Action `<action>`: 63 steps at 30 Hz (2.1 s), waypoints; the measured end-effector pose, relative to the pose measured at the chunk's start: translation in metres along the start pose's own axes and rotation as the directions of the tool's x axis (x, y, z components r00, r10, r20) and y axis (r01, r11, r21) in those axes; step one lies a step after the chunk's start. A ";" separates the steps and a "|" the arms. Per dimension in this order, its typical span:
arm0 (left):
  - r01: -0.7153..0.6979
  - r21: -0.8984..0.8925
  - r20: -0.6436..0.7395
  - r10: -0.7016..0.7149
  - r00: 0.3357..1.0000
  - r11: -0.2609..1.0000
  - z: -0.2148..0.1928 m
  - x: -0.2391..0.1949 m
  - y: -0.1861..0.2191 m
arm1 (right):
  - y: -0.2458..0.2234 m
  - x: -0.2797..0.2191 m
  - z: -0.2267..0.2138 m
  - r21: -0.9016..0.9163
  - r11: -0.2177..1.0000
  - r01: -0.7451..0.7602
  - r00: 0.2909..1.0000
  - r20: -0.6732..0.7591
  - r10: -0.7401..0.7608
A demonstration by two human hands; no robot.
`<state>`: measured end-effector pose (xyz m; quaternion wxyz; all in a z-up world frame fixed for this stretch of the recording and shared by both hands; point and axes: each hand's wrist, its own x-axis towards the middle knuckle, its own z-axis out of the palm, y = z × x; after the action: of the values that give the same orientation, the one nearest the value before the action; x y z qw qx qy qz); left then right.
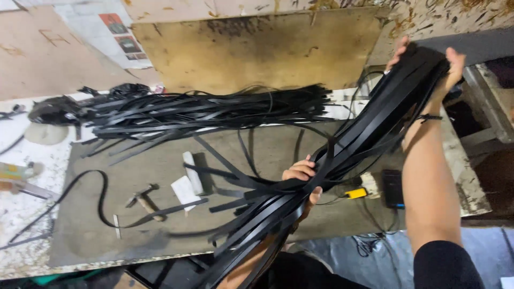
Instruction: The person gathers and organizes long black leather strips on a workbench, then uses a small pointed tool to punch holes along the edge of a strip. The person handles the leather by hand and uses a wooden stick-like tool to create evenly spaced perforations.
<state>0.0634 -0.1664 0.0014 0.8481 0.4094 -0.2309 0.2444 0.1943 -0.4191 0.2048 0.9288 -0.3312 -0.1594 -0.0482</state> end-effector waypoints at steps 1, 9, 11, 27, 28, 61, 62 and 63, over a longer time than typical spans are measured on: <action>0.003 -0.004 0.010 -0.003 1.000 1.000 0.011 -0.006 -0.016 | -0.016 0.006 -0.018 -0.020 0.999 -0.027 0.999 -0.021 0.026; 0.149 0.175 -0.020 -0.148 0.989 0.973 0.051 -0.018 -0.068 | -0.011 0.030 -0.164 -0.516 0.854 -0.061 0.998 -0.059 0.035; 0.360 0.326 -0.109 -0.344 0.933 0.874 0.034 -0.027 -0.071 | 0.061 0.011 -0.206 -0.624 0.683 -0.379 0.665 -0.697 -0.269; 0.811 -0.574 -0.246 -0.968 -0.040 0.113 -0.056 -0.160 -0.113 | 0.261 -0.220 -0.227 -0.456 0.392 -0.799 0.521 -0.851 0.072; 0.936 -0.351 -0.213 -0.976 -0.049 0.030 -0.058 -0.184 -0.093 | 0.261 -0.222 -0.215 -0.542 0.281 -0.792 0.581 -0.811 0.074; 0.221 0.969 -0.032 -0.833 0.553 0.109 -0.251 -0.081 0.084 | 0.339 -0.241 -0.109 -0.779 -0.507 0.368 0.791 -0.025 0.612; 0.207 0.978 -0.094 -0.884 0.458 0.003 -0.257 -0.084 0.083 | 0.339 -0.241 -0.099 -0.810 -0.509 0.291 0.789 -0.098 0.606; 0.200 0.980 -0.080 -0.890 0.449 0.013 -0.266 -0.092 0.082 | 0.340 -0.244 -0.092 -0.809 -0.519 0.276 0.794 -0.112 0.597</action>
<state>-0.0064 0.0728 -0.1539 0.3476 0.9106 -0.0989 -0.2004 0.0546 -0.2172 -0.1460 0.0746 -0.9709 -0.2005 0.1077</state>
